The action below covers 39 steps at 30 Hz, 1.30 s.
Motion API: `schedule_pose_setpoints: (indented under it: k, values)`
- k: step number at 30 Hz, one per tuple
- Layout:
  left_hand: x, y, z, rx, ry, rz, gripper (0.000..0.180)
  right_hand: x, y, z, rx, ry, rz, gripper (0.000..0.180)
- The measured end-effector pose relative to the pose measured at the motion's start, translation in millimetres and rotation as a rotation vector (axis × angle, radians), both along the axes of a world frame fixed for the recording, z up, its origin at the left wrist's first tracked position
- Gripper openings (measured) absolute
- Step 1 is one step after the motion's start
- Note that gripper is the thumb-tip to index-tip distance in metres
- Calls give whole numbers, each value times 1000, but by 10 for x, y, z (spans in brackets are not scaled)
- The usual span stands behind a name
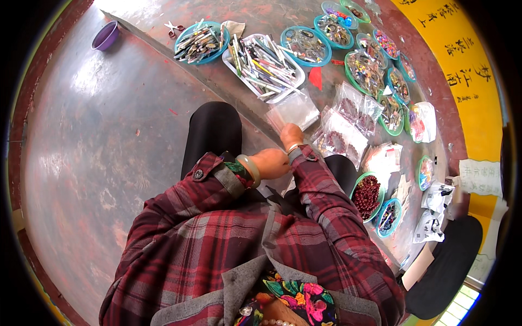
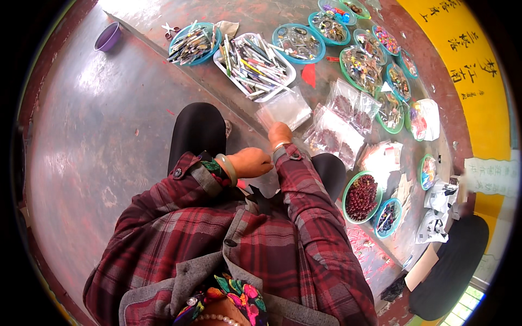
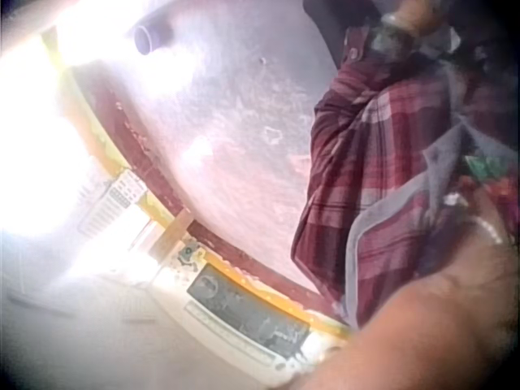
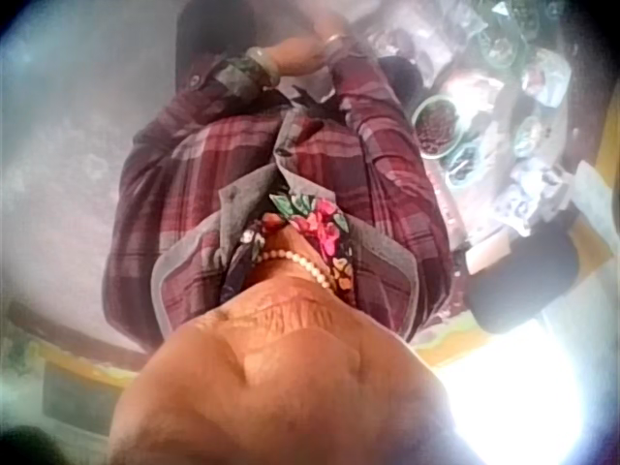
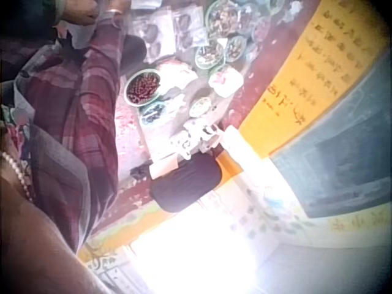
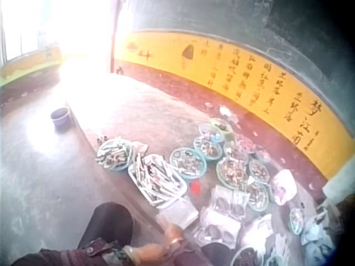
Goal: The person sits on the floor and repeatedly picks up small plastic bags and red beads from a bowl. They place the beads into the bags, seal them, and set the filled bags aside on the floor.
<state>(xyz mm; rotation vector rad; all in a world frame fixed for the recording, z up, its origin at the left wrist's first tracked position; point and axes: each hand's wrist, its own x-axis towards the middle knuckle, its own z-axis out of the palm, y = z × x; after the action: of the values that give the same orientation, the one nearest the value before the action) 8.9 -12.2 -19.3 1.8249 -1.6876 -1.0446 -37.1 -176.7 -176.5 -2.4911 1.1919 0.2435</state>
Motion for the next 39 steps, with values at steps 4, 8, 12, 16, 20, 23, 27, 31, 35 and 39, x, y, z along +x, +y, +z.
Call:
schedule_pose_setpoints:
  k: [4,8,12,16,20,23,27,31,35,39]
  values:
    - [-10,-6,-23,-2,-25,33,33,14,-76,126,-22,-148,-130,25]
    - [-30,-43,-113,-88,-65,63,33,-97,-206,216,-116,-325,-114,24]
    - [-28,-101,-70,-142,72,252,29,-229,-278,489,-88,-481,-162,25]
    - [47,-243,-147,-243,360,612,27,-454,30,1366,333,-779,-320,23]
    - [-61,-321,37,-53,762,701,29,-850,399,1577,363,-901,-296,24]
    - [-212,-311,82,-48,838,599,39,-1067,632,1542,250,-809,-265,24]
    - [-295,-333,112,26,988,571,35,-1150,650,1481,283,-828,-242,23]
    - [-229,-335,-16,19,1091,545,24,-1173,665,1555,514,-942,-360,21]
    - [-208,-324,-84,-11,1139,591,16,-1175,656,1597,592,-986,-399,19]
    - [-172,-265,-7,1,1266,618,9,-1154,654,1564,531,-984,-406,18]
